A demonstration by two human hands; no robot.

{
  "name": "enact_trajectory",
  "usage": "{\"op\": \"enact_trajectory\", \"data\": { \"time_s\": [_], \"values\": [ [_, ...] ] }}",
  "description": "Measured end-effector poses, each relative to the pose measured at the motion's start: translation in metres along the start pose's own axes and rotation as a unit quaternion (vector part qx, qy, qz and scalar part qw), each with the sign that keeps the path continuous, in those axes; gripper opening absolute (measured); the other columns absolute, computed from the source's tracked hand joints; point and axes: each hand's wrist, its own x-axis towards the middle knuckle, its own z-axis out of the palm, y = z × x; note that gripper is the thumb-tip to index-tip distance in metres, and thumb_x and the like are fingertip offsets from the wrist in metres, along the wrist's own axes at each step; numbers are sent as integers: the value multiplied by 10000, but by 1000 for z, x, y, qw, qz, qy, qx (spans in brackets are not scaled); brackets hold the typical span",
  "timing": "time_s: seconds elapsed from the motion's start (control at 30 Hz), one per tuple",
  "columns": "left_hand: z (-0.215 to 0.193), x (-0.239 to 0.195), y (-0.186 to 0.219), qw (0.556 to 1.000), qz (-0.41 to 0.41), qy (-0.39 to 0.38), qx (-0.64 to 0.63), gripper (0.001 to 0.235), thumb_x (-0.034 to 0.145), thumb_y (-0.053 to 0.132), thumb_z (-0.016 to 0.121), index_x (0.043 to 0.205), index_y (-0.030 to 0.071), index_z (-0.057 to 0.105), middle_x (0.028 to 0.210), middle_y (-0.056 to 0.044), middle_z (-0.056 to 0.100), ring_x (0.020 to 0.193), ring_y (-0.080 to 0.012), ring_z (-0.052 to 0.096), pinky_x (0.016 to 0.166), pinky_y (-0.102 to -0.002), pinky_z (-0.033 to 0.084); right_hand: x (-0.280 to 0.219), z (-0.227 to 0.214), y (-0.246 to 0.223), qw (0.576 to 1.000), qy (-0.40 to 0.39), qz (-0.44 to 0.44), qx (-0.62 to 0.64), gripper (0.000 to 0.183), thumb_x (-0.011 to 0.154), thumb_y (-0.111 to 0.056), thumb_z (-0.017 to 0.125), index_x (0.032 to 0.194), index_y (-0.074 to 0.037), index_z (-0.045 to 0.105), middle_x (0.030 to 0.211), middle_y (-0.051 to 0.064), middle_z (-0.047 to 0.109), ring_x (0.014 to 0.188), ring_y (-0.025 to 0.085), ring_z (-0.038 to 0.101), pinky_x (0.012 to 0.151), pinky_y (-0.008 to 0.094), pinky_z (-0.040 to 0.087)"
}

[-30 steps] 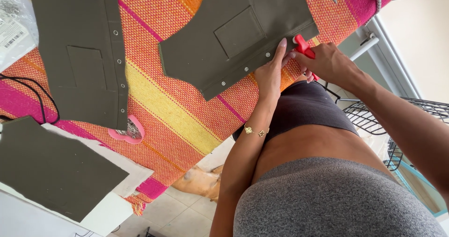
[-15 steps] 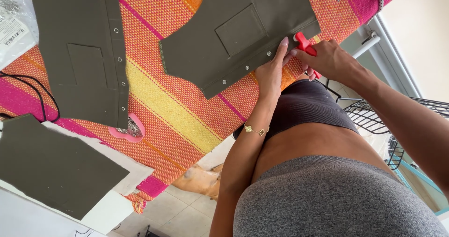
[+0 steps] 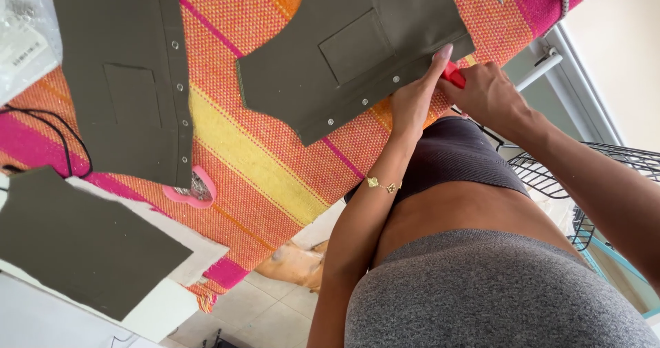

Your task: The person uses a red plier-like tool to attach metal snap fasteners to a dark green fabric garment laid on a colorful striped mat. They repeatedly position the snaps and press the tool to secure them, then smooth the fabric with their hands.

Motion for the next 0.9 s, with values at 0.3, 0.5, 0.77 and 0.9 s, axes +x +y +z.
{"op": "enact_trajectory", "data": {
  "time_s": [0.3, 0.5, 0.77, 0.9],
  "values": [
    [6, -6, 36, 988, -149, -19, -40, 1000, 690, 828, 713, 1278, 23, 785, 1398, -164, 741, 1460, -297, 601, 1285, -417, 440, 25, 34, 56, 964, 189, -54, -180, 563, 1057, -573, 750, 872, -42, 770, 713, 258, 632, 733, 543, 735, 705, 550, 620],
    [3, -12, 28, 986, -141, -1, -95, 969, 714, 742, 773, 1295, -33, 755, 1370, -209, 717, 1408, -310, 610, 1251, -458, 448, 34, 43, 52, 978, 151, -16, -146, 576, 1027, -623, 694, 892, -68, 767, 835, 293, 704, 833, 562, 750, 758, 596, 614],
    [5, -32, 28, 973, -111, 42, -198, 935, 757, 588, 881, 1326, -132, 702, 1320, -291, 674, 1315, -332, 626, 1190, -532, 461, 27, 49, 24, 960, 196, -19, -201, 579, 1045, -633, 681, 873, -90, 784, 785, 235, 731, 796, 493, 791, 709, 561, 657],
    [7, -38, 21, 968, -84, 54, -232, 930, 772, 537, 917, 1336, -166, 684, 1304, -318, 660, 1284, -340, 632, 1170, -556, 466, -5, 6, 3, 981, 92, -38, -166, 615, 1020, -696, 612, 1078, -98, 744, 1043, 280, 718, 1026, 545, 762, 863, 603, 636]
  ]
}}
